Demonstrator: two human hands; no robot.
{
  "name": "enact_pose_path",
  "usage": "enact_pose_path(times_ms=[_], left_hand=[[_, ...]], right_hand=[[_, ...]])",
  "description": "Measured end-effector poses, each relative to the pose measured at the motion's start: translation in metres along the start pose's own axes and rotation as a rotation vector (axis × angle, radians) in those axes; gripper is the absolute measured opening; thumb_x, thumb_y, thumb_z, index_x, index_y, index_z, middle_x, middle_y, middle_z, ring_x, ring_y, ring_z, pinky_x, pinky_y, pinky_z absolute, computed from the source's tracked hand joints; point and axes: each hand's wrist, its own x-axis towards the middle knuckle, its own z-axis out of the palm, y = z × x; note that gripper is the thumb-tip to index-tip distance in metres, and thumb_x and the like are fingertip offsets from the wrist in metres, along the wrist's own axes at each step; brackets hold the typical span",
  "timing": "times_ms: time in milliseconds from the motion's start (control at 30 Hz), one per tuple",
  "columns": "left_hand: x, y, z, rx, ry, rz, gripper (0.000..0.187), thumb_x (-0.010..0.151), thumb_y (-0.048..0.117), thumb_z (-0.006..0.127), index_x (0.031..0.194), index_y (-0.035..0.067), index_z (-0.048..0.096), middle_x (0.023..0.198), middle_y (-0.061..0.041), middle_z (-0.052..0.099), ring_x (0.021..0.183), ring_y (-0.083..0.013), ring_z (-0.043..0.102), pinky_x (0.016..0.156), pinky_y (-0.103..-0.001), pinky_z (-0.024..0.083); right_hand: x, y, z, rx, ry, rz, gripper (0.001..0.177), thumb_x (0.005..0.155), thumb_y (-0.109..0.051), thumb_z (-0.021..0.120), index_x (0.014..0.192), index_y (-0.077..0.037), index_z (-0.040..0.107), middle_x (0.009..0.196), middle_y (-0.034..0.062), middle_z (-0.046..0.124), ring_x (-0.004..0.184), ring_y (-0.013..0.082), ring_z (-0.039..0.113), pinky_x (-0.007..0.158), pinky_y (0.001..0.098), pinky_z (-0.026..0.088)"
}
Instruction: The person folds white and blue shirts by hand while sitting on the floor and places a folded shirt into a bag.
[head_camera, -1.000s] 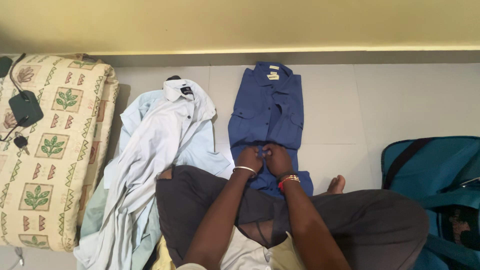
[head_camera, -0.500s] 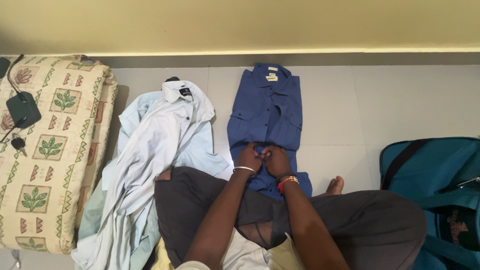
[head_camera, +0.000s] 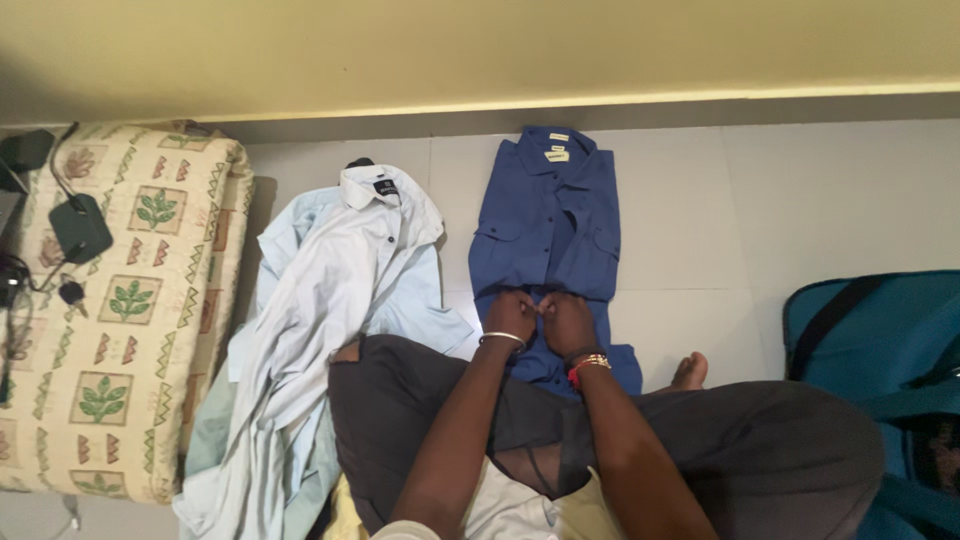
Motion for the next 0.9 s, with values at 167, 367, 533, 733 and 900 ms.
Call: enact_pose_path(times_ms=[167,367,533,733,900], left_hand=[[0.002,-0.004,0.002,0.009,-0.068,-0.012,0.012,0.084,0.015,0.07,0.091,0.006,0.075,0.092,-0.02,0.075,0.09,-0.0368,0.074,0.079,-0.044,0.058],[0.003,-0.002,0.002,0.132,-0.064,0.08,0.014,0.09,0.014,0.065,0.095,0.005,0.074,0.106,-0.024,0.069,0.1,-0.041,0.069,0.087,-0.049,0.054],[-0.005,0.009,-0.004,0.158,-0.113,0.045,0.014,0.09,0.016,0.065,0.096,0.007,0.075,0.111,-0.022,0.068,0.103,-0.0417,0.067,0.089,-0.051,0.053],[-0.003,0.004,0.0,0.11,-0.06,0.085,0.013,0.088,0.014,0.066,0.095,0.006,0.074,0.107,-0.023,0.069,0.101,-0.0411,0.068,0.089,-0.049,0.054],[0.008,-0.003,0.003,-0.004,-0.035,0.054,0.012,0.084,0.012,0.066,0.087,0.004,0.076,0.094,-0.022,0.074,0.093,-0.0399,0.072,0.083,-0.046,0.057]], right_hand=[[-0.002,0.007,0.008,-0.083,0.065,-0.078,0.009,0.084,-0.006,0.064,0.086,-0.006,0.073,0.092,0.0176,0.074,0.091,0.0396,0.067,0.084,0.0492,0.053],[0.0,0.008,0.017,-0.189,0.109,-0.059,0.009,0.082,-0.008,0.066,0.088,-0.01,0.072,0.097,0.0165,0.072,0.094,0.0408,0.064,0.084,0.0503,0.051],[-0.002,0.009,0.021,-0.23,0.122,-0.023,0.009,0.081,-0.01,0.066,0.089,-0.009,0.07,0.098,0.0161,0.073,0.095,0.041,0.065,0.084,0.0501,0.052],[0.002,0.024,0.025,-0.107,0.093,0.026,0.011,0.085,-0.012,0.066,0.089,-0.009,0.076,0.093,0.0141,0.076,0.092,0.04,0.066,0.085,0.0485,0.053],[0.005,0.023,0.024,-0.026,0.095,-0.03,0.017,0.081,-0.011,0.07,0.097,-0.006,0.075,0.092,0.014,0.076,0.092,0.0373,0.069,0.086,0.0458,0.054]])
